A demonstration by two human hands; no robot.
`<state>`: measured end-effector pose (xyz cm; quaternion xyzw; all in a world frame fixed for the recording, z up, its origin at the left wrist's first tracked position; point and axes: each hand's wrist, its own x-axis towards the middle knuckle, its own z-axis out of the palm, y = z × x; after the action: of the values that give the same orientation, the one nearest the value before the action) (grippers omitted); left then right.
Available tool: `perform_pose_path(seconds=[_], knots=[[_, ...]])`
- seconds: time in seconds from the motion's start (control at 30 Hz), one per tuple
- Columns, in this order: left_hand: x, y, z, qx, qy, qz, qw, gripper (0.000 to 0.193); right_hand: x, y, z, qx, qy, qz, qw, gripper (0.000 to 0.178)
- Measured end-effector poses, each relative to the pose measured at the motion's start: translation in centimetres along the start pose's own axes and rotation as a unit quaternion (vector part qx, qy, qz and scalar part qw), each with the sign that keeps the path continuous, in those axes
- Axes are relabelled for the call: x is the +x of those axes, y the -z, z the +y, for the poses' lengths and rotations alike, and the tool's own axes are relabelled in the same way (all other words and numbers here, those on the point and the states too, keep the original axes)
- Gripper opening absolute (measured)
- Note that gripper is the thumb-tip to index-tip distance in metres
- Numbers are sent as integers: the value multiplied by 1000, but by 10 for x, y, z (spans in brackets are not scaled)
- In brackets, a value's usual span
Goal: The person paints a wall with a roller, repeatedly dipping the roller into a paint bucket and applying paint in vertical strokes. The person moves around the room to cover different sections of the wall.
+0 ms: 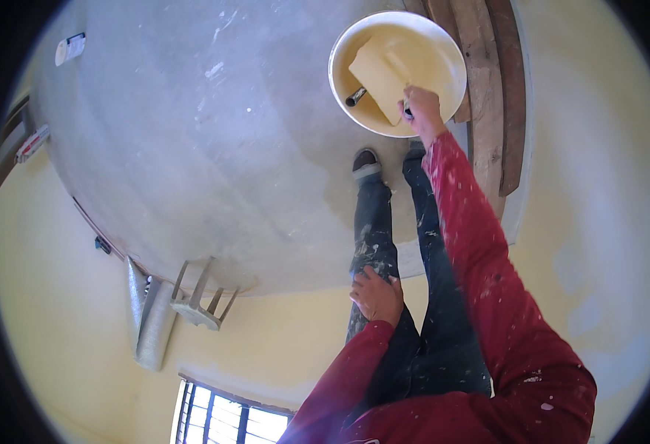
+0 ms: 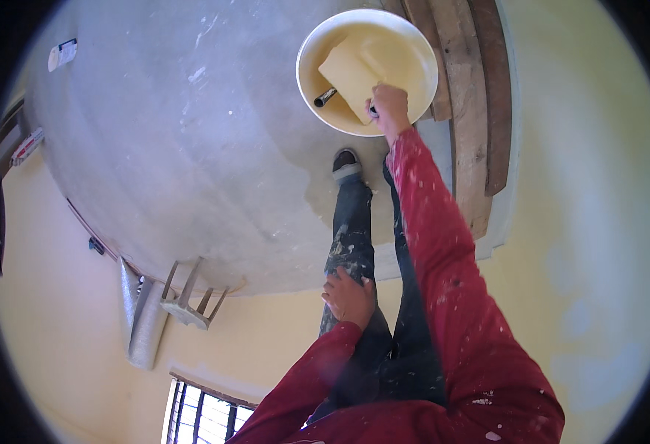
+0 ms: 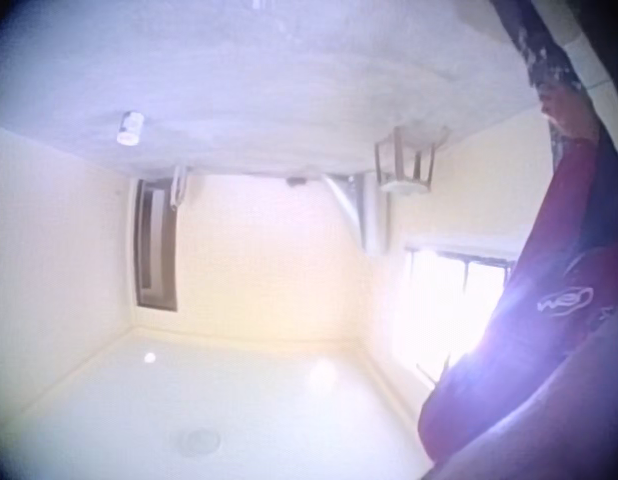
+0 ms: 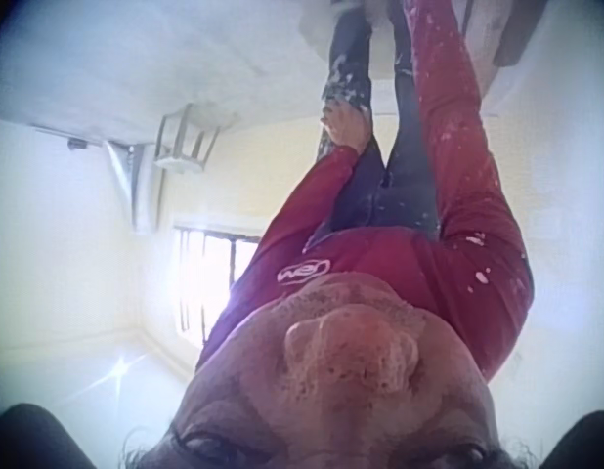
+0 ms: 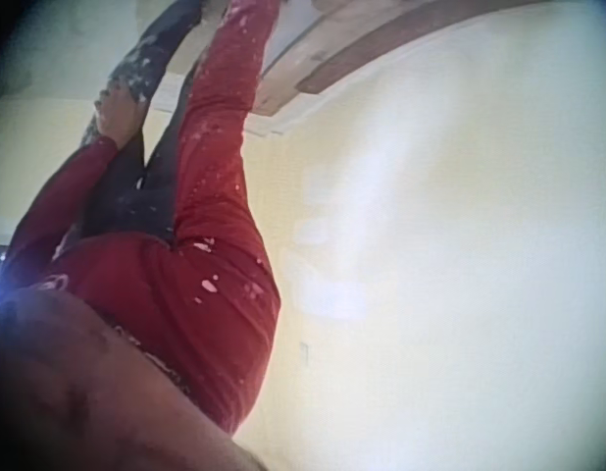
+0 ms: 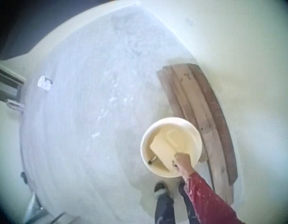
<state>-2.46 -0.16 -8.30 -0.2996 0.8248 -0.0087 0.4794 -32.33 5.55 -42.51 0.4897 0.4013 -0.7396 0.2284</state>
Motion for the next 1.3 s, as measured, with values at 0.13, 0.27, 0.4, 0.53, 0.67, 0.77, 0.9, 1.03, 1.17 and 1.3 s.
perform_pose_path(seconds=[0.13,0.27,0.4,0.53,0.67,0.77,0.9,1.03,1.17,1.3], knots=[[3,4,13,-2,-19,-9,1000,56,3,-2,-27,-8,-27,29,999,13],[19,5,24,-18,-46,-20,999,60,95,39,-51,36,23,35,998,11],[16,6,26,-14,-36,-40,998,61,79,51,-42,82,29,26,996,10],[5,0,19,14,-12,-12,1000,58,-58,-14,-49,-128,-66,50,988,11],[9,6,23,-9,-24,-24,999,60,11,9,-35,-11,-38,39,998,11],[21,10,31,-11,-62,-26,998,61,84,66,-45,7,104,-39,994,12],[3,-6,22,49,-21,8,999,57,-35,16,-23,-49,-26,-14,998,15],[0,-6,21,37,-22,8,999,56,-93,0,-38,-100,-83,23,991,19],[10,2,28,46,-71,38,996,56,16,56,-27,88,-4,-33,996,11],[10,19,27,46,-66,7,997,62,-36,35,-24,40,-11,-16,999,11]])
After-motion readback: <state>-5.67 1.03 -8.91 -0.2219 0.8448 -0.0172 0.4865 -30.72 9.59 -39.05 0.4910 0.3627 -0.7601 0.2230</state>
